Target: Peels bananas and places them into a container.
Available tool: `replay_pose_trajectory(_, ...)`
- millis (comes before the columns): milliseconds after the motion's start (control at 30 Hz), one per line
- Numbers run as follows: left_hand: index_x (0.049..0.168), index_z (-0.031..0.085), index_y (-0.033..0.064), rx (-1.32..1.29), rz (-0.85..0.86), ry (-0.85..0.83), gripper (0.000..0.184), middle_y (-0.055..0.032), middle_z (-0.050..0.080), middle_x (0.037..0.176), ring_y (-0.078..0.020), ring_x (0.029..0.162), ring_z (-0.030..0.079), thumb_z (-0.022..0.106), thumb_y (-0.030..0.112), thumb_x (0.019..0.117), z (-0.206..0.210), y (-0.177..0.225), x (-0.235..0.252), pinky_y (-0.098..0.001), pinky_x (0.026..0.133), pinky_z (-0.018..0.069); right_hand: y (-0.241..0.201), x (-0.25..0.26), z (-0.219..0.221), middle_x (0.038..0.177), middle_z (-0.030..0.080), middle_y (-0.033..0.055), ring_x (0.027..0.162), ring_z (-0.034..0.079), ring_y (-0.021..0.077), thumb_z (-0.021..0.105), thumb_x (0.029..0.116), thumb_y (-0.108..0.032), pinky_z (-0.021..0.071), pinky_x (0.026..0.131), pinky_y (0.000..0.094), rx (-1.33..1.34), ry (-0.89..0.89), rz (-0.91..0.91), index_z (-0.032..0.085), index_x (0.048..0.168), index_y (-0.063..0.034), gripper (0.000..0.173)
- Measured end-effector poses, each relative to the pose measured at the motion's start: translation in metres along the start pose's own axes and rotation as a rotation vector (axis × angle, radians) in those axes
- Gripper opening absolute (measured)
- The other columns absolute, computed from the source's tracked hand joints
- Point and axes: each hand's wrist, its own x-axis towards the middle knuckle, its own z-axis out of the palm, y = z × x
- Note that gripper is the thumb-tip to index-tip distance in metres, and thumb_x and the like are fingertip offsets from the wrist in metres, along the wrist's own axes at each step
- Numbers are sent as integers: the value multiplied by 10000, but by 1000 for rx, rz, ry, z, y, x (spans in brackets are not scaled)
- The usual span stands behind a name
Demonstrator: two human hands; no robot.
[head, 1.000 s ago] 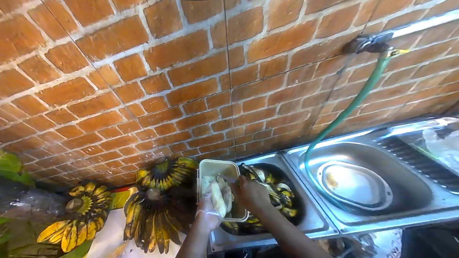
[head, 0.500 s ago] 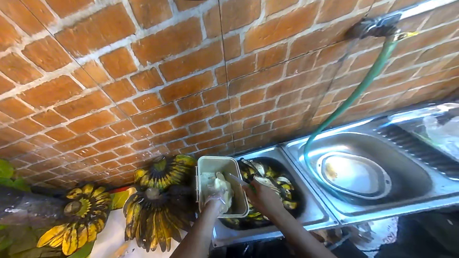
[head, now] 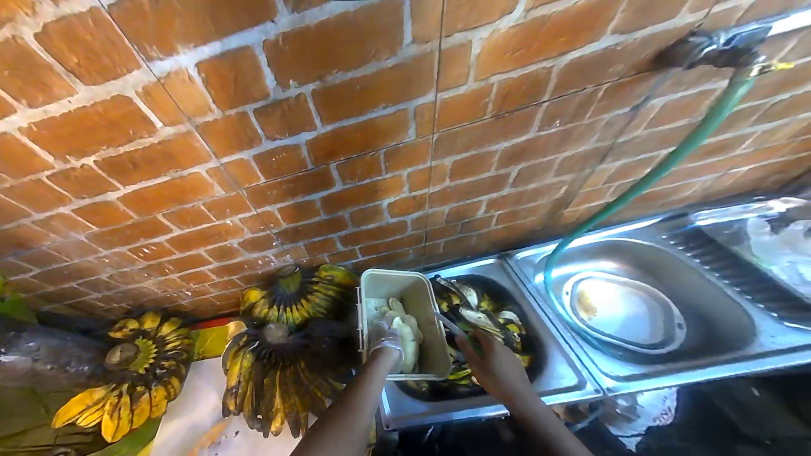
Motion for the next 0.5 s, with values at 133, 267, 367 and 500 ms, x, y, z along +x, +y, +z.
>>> replay_pose_trajectory(133,1513,501,144,59,213,85,483,-117,560,1486,-281,1371,532,541,273,1050,-13,4,-18,-497,1161,413,-4,-5,7,1021,728,169,952,715,366,489,1041,-551,562,838,624,41,89,-22,677,1227,-89,533)
replay_pose_trajectory(267,1337,655,140,-259,479,158,346,-34,684,1303,-129,1210,638,627,249,1010,-49,-18,-60,-362,1078,514,-3,-9,22,878,705,107,802,696,285,410,1068,-539,569,743,577,166,169,-130,703,1074,-90,537)
replay_pose_trajectory(367,1198,725,94,-428,389,171,257,-19,745,1104,-95,1005,711,645,239,1001,-77,-70,-89,-311,944,594,-26,-23,30,703,624,29,595,593,179,354,1093,-487,531,575,457,276,113,-222,734,1013,-104,546)
replay_pose_trajectory(500,1274,695,121,-285,-10,223,337,-30,755,1110,-141,1017,718,564,337,1050,-88,-164,-103,-381,946,590,-91,-59,48,758,683,18,639,666,164,385,1104,-392,603,628,431,228,-103,-414,703,1207,-128,426)
